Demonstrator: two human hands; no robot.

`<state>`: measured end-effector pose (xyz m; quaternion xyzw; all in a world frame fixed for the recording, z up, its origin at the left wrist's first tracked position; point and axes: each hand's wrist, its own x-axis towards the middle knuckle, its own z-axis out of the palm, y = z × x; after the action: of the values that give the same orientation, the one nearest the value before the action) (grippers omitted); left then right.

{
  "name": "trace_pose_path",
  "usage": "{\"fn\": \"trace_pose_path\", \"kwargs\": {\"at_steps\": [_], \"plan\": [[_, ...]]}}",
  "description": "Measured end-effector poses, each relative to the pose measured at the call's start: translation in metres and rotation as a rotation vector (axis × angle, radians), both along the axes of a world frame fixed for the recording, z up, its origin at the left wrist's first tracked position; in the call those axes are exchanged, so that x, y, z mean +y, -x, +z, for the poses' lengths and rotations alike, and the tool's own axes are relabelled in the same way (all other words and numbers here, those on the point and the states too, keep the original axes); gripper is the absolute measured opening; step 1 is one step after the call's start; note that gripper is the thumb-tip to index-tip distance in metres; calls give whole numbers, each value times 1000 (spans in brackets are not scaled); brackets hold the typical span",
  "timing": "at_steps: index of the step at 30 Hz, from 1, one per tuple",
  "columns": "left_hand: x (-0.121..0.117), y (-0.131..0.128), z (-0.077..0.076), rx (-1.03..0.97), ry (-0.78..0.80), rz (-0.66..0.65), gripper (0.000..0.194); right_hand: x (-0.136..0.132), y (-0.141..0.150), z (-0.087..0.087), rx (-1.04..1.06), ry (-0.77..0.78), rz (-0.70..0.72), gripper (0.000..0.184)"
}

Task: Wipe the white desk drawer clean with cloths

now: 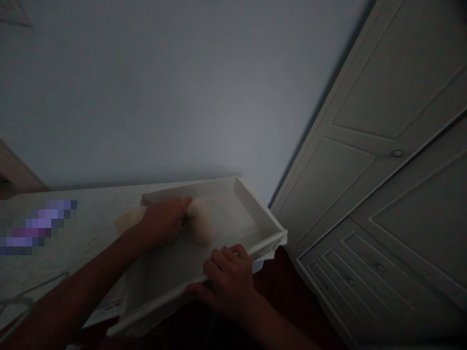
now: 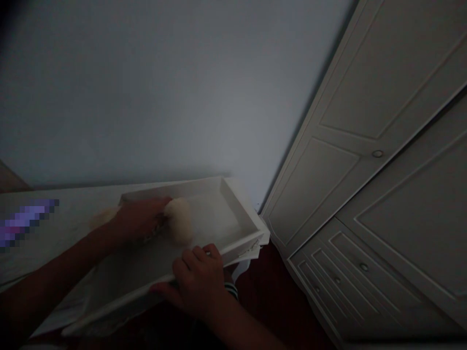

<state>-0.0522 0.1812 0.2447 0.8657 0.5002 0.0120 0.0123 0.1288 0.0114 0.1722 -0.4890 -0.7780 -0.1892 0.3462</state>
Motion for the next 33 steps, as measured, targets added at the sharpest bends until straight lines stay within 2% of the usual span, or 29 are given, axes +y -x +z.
{"fn": "trace_pose_path", "kwargs": {"at_steps": [4, 8, 11, 14, 19, 23, 25, 27, 30, 33], "plan": [[30, -21, -5, 47, -94, 119, 47, 0, 0, -1, -9, -7, -10, 61], [40, -40, -27, 30, -81, 118, 58, 1, 1, -3, 4, -17, -17, 63], [41, -57, -42, -2, -16, 8, 65, 1, 2, -3, 16, -16, -15, 64], [50, -78, -48, -69, 62, -150, 70, 0, 3, -2, 19, -19, -12, 65], [67, -132, -51, -245, 111, -364, 55, 0, 2, -2, 19, -22, -22, 64], [61, -164, -52, -304, 154, -448, 48, 1, 2, -5, 13, -15, -16, 63], [49, -163, -49, -305, 188, -496, 47, 2, 2, -6, 11, -27, -11, 63], [32, -153, -44, -290, 239, -576, 48, 2, 2, -7, 12, -35, -10, 63], [3, -123, -36, -239, 328, -685, 45, 3, 2, -8, 31, -32, -12, 63], [-17, -85, -30, -188, 391, -701, 37, 3, 2, -7, 48, -45, -3, 63]]}}
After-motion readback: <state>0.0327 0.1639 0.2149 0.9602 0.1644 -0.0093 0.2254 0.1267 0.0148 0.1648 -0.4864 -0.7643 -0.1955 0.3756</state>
